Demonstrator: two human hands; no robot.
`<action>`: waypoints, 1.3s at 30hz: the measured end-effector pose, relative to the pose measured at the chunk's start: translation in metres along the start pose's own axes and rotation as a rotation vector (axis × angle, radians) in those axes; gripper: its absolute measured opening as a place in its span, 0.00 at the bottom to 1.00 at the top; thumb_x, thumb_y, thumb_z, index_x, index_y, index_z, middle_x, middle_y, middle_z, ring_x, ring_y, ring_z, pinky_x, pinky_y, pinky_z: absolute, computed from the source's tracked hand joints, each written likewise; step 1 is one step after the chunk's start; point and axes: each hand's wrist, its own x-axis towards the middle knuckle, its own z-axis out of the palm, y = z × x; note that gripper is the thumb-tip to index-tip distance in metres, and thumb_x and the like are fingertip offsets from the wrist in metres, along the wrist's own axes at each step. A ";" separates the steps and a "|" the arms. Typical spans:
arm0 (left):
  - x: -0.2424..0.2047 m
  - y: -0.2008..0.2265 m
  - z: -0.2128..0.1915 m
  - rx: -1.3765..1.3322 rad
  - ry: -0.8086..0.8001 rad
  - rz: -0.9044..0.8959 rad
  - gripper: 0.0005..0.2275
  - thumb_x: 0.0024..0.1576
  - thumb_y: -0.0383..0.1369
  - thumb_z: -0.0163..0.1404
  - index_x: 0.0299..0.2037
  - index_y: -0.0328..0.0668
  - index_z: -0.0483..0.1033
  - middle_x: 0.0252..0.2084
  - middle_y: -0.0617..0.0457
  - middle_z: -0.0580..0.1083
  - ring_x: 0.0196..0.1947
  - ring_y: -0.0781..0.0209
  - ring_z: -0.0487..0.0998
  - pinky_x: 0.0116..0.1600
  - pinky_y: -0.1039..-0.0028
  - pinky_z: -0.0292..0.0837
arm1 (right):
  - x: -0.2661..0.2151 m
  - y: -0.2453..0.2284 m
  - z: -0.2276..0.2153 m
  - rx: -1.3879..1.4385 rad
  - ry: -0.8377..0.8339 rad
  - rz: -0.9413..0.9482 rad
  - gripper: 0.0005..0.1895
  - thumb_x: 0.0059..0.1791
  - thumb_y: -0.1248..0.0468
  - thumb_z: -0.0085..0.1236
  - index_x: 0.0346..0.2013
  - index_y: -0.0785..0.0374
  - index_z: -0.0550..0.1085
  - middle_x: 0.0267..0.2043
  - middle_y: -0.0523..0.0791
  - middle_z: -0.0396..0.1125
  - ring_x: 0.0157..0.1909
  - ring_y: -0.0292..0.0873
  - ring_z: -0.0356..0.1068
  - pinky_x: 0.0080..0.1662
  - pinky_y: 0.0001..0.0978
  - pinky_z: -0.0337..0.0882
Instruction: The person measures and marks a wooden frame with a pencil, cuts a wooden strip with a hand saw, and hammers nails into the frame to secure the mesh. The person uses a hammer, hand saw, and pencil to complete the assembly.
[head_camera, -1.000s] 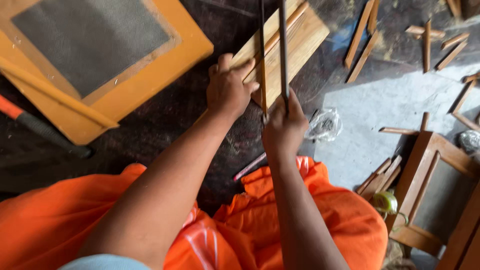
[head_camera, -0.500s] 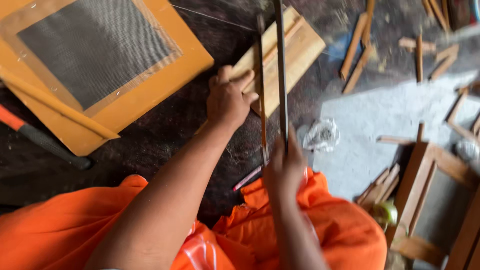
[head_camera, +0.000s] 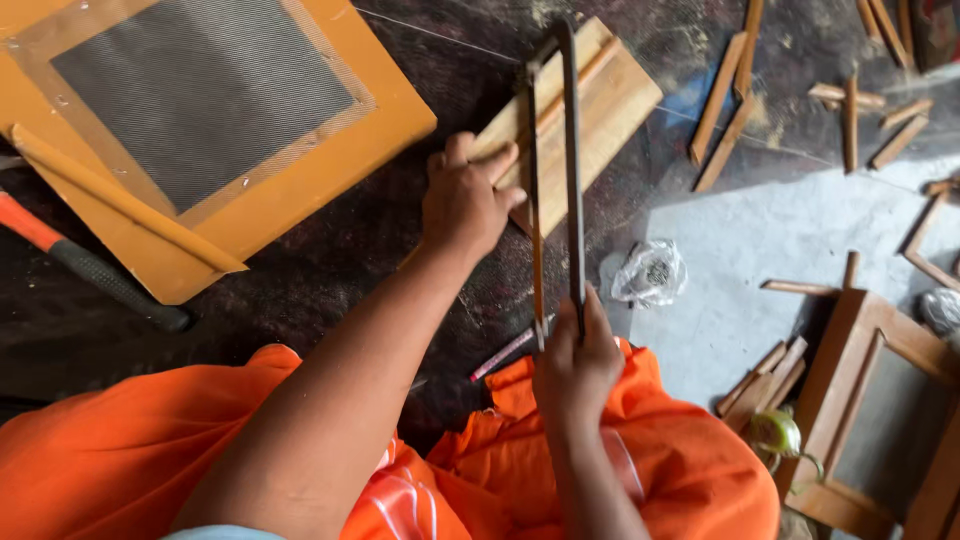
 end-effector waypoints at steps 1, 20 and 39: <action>-0.004 0.000 -0.001 0.026 -0.048 -0.017 0.26 0.49 0.38 0.65 0.60 0.60 0.76 0.64 0.49 0.62 0.60 0.46 0.65 0.58 0.61 0.72 | -0.003 -0.003 0.001 0.004 -0.006 0.034 0.14 0.56 0.68 0.50 0.55 0.69 0.74 0.27 0.44 0.68 0.29 0.33 0.65 0.32 0.29 0.66; -0.008 -0.002 0.008 0.069 0.012 0.093 0.27 0.50 0.40 0.66 0.61 0.57 0.77 0.59 0.51 0.66 0.58 0.47 0.68 0.61 0.64 0.72 | 0.065 0.011 0.035 -0.068 -0.037 -0.158 0.10 0.58 0.67 0.48 0.48 0.68 0.75 0.32 0.50 0.71 0.30 0.40 0.69 0.36 0.38 0.69; -0.012 0.004 0.003 0.076 -0.044 -0.025 0.26 0.50 0.42 0.63 0.62 0.59 0.74 0.66 0.51 0.62 0.60 0.49 0.66 0.59 0.65 0.73 | 0.093 -0.009 0.039 0.064 -0.037 0.029 0.14 0.55 0.65 0.49 0.52 0.67 0.76 0.26 0.41 0.70 0.25 0.31 0.64 0.27 0.29 0.65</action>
